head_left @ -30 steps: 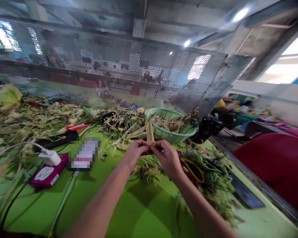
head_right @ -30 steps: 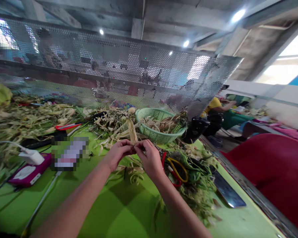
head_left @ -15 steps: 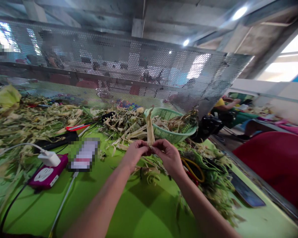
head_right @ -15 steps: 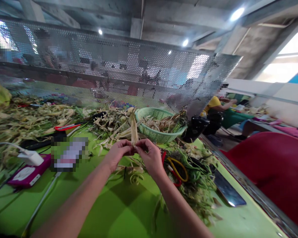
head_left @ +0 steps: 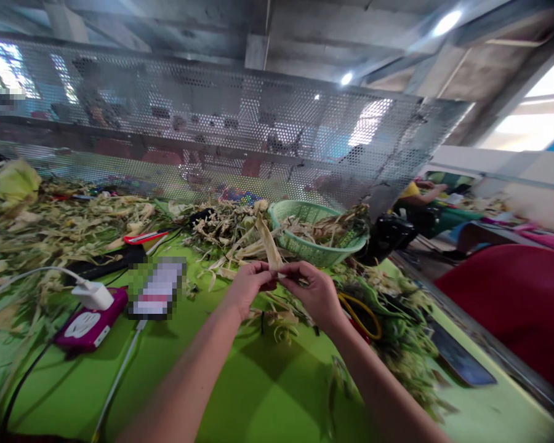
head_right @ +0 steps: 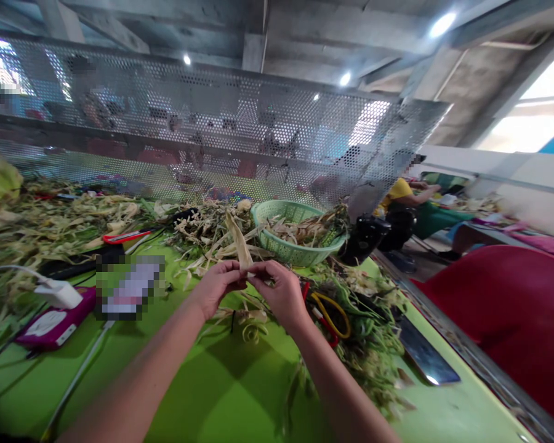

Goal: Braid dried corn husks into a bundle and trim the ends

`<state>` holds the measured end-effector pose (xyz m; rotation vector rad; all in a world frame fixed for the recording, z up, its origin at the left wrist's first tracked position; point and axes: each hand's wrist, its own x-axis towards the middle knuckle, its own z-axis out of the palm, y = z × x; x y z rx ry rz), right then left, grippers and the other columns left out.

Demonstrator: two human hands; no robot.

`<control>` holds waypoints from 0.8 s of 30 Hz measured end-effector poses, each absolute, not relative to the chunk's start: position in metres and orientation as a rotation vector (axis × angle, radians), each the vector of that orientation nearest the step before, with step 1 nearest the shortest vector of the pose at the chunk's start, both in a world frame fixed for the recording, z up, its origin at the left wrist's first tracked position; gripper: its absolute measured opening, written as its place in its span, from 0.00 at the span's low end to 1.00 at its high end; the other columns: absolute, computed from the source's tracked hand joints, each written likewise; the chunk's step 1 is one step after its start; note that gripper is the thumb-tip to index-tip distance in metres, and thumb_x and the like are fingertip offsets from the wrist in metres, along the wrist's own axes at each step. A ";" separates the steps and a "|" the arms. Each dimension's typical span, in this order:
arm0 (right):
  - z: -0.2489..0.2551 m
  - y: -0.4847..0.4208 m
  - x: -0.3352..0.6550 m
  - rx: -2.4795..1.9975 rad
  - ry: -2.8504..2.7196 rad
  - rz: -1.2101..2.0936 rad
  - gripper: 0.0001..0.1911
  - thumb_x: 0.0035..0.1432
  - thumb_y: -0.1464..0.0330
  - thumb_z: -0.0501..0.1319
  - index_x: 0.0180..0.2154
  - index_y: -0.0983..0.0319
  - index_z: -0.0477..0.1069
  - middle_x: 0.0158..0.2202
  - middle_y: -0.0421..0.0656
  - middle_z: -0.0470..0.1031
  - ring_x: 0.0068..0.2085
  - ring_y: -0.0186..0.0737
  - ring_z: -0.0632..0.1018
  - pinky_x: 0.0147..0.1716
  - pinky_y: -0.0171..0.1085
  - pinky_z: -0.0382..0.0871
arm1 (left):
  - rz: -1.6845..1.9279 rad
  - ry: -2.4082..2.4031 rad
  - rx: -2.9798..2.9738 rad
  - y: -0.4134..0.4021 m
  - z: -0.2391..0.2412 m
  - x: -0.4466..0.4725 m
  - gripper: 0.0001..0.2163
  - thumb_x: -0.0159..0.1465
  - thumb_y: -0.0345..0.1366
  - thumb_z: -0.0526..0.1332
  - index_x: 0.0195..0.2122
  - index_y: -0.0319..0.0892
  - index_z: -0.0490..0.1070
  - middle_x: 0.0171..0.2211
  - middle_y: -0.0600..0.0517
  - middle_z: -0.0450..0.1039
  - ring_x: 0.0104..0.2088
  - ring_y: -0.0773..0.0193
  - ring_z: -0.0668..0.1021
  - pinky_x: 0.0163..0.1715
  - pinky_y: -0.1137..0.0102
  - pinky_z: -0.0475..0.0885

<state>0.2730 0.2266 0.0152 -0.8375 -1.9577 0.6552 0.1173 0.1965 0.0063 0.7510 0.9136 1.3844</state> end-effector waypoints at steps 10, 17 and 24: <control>0.023 0.224 0.274 -0.784 -2.023 0.454 0.03 0.54 0.68 0.64 0.32 0.59 0.75 0.31 0.42 0.77 0.34 0.40 0.77 0.36 0.37 0.70 | 1.351 0.884 0.722 0.195 0.007 0.118 0.10 0.44 0.33 0.69 0.27 0.36 0.72 0.24 0.52 0.70 0.24 0.72 0.71 0.31 0.71 0.70; 0.023 0.221 0.272 -0.764 -2.054 0.464 0.03 0.56 0.66 0.63 0.32 0.57 0.75 0.32 0.43 0.76 0.35 0.42 0.76 0.37 0.39 0.71 | 1.345 0.839 0.627 0.194 0.006 0.120 0.10 0.43 0.34 0.69 0.24 0.37 0.71 0.22 0.55 0.69 0.22 0.73 0.69 0.29 0.73 0.67; 0.024 0.221 0.272 -0.797 -2.078 0.461 0.05 0.58 0.65 0.61 0.32 0.58 0.73 0.33 0.44 0.75 0.36 0.42 0.75 0.38 0.39 0.69 | 1.328 0.797 0.580 0.192 0.007 0.122 0.09 0.44 0.32 0.68 0.25 0.38 0.70 0.22 0.55 0.70 0.23 0.72 0.71 0.30 0.72 0.67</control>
